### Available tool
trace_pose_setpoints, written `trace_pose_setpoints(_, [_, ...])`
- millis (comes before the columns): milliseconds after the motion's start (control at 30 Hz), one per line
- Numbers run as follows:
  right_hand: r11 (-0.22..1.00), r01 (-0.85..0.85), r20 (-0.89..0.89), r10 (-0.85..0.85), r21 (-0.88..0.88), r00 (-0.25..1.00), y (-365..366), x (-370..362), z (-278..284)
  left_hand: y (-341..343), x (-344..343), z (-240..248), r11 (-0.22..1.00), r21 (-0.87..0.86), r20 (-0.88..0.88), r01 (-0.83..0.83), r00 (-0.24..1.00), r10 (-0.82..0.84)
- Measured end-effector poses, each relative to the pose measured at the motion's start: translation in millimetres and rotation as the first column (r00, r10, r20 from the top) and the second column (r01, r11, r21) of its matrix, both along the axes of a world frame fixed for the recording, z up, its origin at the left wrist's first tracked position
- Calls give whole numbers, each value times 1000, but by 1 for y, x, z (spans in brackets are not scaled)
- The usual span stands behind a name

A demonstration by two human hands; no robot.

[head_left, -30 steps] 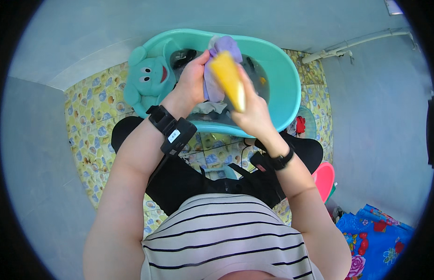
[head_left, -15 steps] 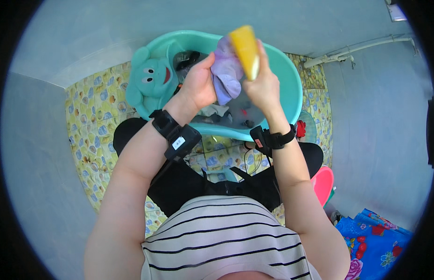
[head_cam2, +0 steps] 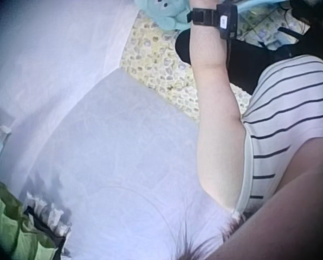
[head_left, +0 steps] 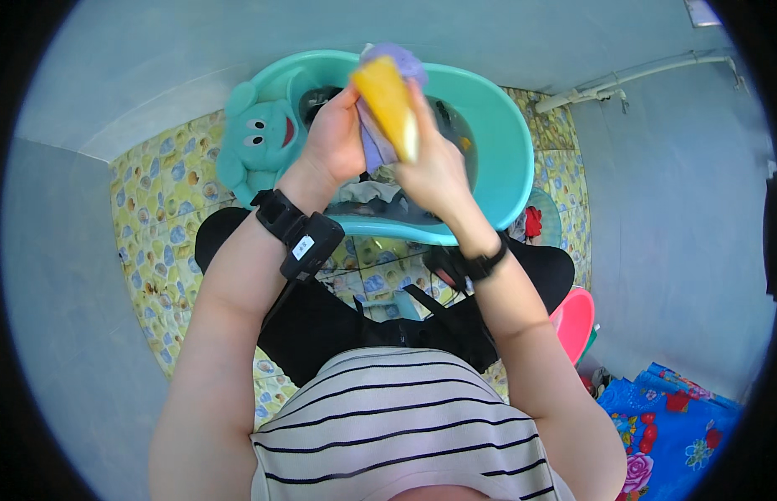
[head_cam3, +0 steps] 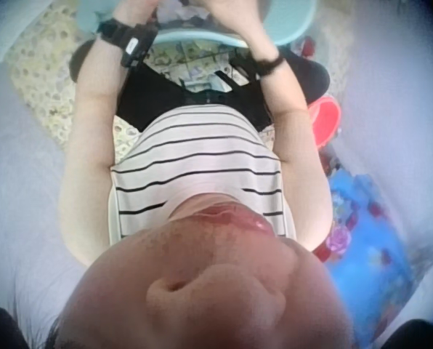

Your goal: The person washes individual pieces of clothing and small laundry items by hand in a tub filled with soapy water, rubbing the items together, using a bar of soap, and rinsing them.

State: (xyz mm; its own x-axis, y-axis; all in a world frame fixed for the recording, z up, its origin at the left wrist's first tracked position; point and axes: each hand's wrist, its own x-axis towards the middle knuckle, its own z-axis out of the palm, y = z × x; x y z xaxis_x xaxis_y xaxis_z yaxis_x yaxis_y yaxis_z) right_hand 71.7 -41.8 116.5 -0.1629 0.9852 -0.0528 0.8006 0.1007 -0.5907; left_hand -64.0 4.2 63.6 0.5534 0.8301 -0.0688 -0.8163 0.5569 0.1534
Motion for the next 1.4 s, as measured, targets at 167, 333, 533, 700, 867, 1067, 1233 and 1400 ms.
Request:
trace_pose_setpoints(167, [992, -61, 62, 68, -114, 996, -13, -6, -25, 13, -11, -11, 992, -9, 51, -125, 991, 126])
trace_pose_setpoints(333, [973, -109, 54, 122, -204, 991, -41, 19, -24, 13, -25, -9, 977, -19, -67, -212, 975, 210])
trace_pose_setpoints(533, [997, -46, 200, 58, -67, 978, 20, -21, -8, 17, -9, -24, 993, 37, 212, -113, 972, 102])
trace_pose_setpoints(700, [985, -127, -19, 126, -120, 992, -22, 0, -33, 19, -26, 2, 949, -86, -204, -304, 937, 282])
trace_pose_setpoints(867, [909, -102, 19, 120, -405, 993, -14, 4, -103, 25, -80, 4, 842, -30, -297, -539, 809, 508])
trace_pose_setpoints(1067, [919, -240, 4, 254, -313, 967, 15, -95, -180, 37, -133, -28, 920, -74, 77, -384, 918, 389])
trace_pose_setpoints(1233, [941, -113, -43, 104, -320, 994, 13, -152, -220, 32, -169, -30, 784, 55, -224, -618, 757, 613])
trace_pose_setpoints(1400, [911, -35, -110, -11, -412, 994, -6, -185, -229, 16, -190, -36, 841, -90, 59, -534, 840, 540])
